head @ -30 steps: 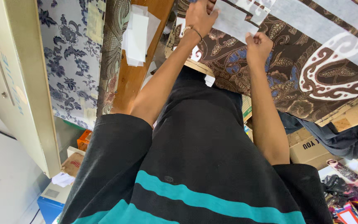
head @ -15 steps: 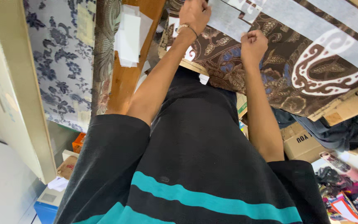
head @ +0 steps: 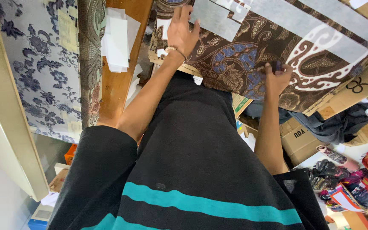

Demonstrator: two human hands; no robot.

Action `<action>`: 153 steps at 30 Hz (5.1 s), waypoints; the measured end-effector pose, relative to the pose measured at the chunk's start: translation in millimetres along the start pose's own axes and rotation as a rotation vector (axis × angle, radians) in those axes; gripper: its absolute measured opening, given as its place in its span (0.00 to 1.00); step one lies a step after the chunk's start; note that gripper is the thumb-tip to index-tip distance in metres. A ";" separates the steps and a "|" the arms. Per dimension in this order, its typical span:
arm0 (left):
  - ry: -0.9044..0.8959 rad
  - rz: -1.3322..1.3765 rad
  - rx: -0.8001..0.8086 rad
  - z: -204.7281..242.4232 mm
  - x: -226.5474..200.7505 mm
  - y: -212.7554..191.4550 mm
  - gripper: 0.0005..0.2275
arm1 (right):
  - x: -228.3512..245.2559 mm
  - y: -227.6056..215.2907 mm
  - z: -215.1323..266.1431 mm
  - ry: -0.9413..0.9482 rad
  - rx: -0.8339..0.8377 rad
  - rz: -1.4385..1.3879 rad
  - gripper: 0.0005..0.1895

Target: The person unfolds a patterned fabric on a wooden board, places white paper strips on it, and then positions the fabric under a heat press machine. They operate the machine to press the fabric.

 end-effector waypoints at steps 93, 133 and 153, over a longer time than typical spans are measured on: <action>-0.391 -0.428 -0.325 99.6 159.0 -148.2 0.03 | 54.0 77.3 -9.5 -0.088 0.379 -0.246 0.11; -0.975 1.424 0.573 106.6 -10.4 -63.0 0.30 | 244.7 53.6 33.0 0.185 1.008 -1.039 0.08; -0.169 0.231 0.012 -3.4 40.4 33.6 0.08 | 123.8 129.7 -1.2 0.083 0.293 -0.322 0.13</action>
Point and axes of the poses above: each hand's wrist, its own z-axis away from the middle knuckle, its own y-axis out of the palm, x = y × z, the point moved 1 cm from there along -z, towards the middle knuckle, and after that the axes turned 3 degrees about -y, right-handed, at the moved point
